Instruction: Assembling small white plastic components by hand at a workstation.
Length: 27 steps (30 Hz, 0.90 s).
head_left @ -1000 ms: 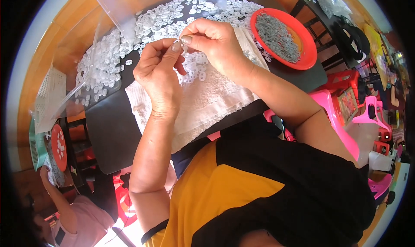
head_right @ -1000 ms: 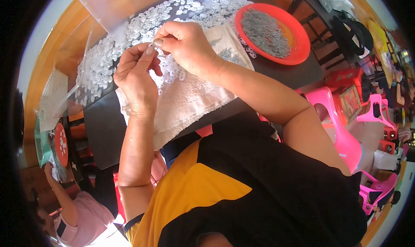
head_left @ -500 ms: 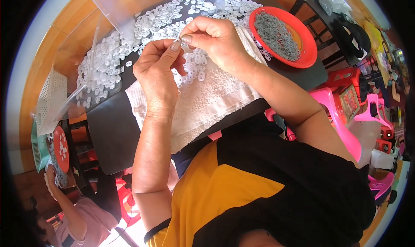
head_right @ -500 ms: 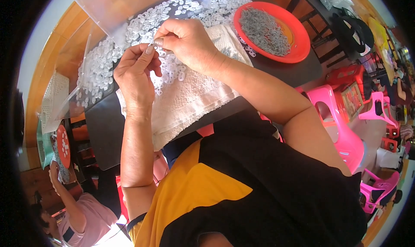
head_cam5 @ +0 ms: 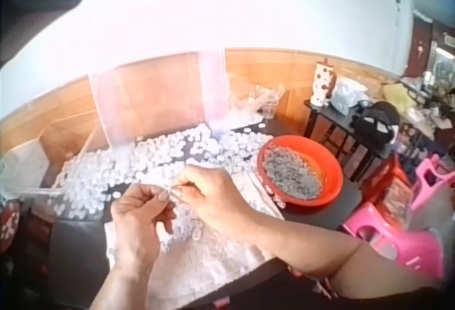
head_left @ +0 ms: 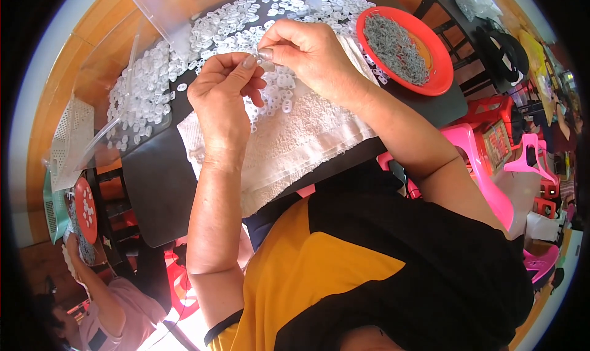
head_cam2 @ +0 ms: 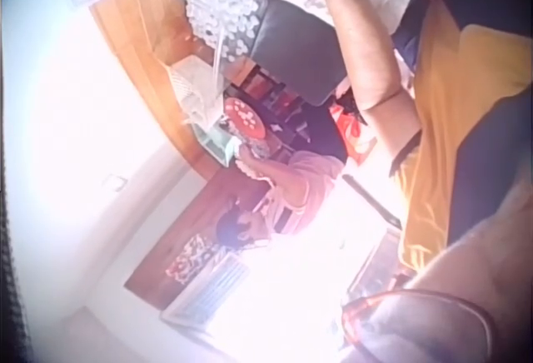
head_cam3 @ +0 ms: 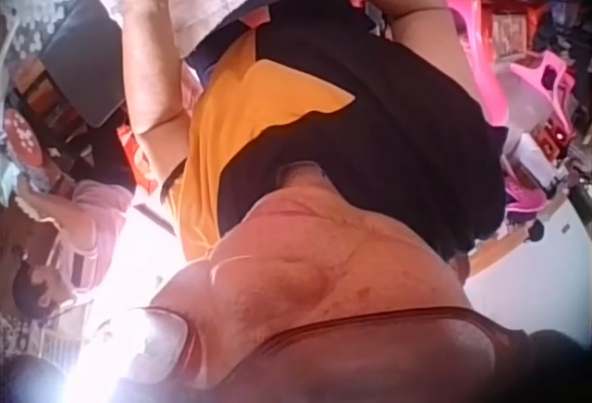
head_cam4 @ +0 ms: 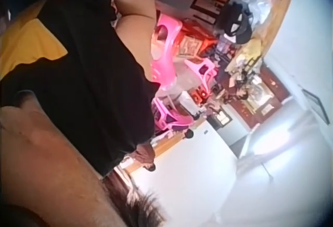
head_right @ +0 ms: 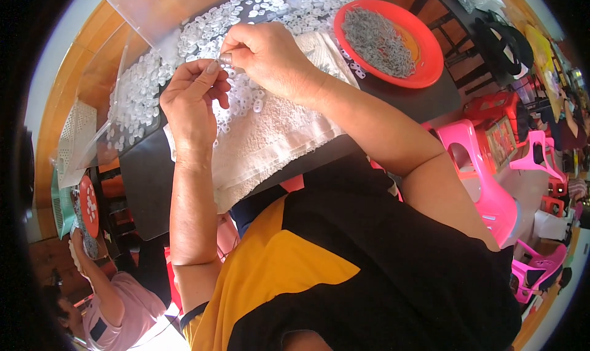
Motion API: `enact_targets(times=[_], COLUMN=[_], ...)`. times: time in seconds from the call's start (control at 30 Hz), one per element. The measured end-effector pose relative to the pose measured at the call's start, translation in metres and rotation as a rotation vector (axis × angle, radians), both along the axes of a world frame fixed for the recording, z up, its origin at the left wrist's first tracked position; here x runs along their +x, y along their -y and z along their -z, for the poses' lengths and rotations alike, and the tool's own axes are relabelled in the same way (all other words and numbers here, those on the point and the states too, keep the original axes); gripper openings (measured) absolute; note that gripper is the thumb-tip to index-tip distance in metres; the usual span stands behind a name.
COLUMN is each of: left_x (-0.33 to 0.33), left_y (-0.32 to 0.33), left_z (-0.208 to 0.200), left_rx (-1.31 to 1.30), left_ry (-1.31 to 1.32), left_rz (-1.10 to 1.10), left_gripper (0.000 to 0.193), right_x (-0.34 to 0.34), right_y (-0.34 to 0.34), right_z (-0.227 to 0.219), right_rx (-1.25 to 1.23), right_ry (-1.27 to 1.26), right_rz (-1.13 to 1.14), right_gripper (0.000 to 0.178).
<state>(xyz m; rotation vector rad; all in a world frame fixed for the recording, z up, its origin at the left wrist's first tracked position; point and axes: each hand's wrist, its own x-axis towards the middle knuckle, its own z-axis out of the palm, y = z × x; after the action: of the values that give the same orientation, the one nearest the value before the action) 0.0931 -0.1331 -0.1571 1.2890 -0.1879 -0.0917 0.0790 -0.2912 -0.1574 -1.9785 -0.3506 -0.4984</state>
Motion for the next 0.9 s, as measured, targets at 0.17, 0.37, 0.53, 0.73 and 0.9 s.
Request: enact_targets(times=[0.17, 0.37, 0.53, 0.73, 0.9], left_x=[0.0, -0.002, -0.003, 0.003, 0.005], left_y=[0.001, 0.004, 0.005, 0.002, 0.003], left_z=[0.001, 0.009, 0.01, 0.012, 0.011], left_rx=[0.09, 0.061, -0.01, 0.038, 0.01], left_ry=[-0.004, -0.009, -0.002, -0.003, 0.0], left_rz=[0.016, -0.009, -0.077, -0.037, -0.034], left_gripper=[0.009, 0.008, 0.006, 0.008, 0.009], right_x=[0.001, 0.0, 0.0, 0.002, 0.006], right_y=[-0.001, -0.007, -0.015, -0.011, -0.002], right_z=[0.006, 0.013, 0.013, 0.014, 0.005], right_rx=[0.008, 0.057, 0.119, 0.261, 0.14], right_ry=[-0.019, 0.026, -0.033, -0.179, -0.124], right_rz=[-0.013, 0.0, -0.013, -0.079, 0.006], right_gripper=[0.005, 0.004, 0.004, 0.01, 0.013])
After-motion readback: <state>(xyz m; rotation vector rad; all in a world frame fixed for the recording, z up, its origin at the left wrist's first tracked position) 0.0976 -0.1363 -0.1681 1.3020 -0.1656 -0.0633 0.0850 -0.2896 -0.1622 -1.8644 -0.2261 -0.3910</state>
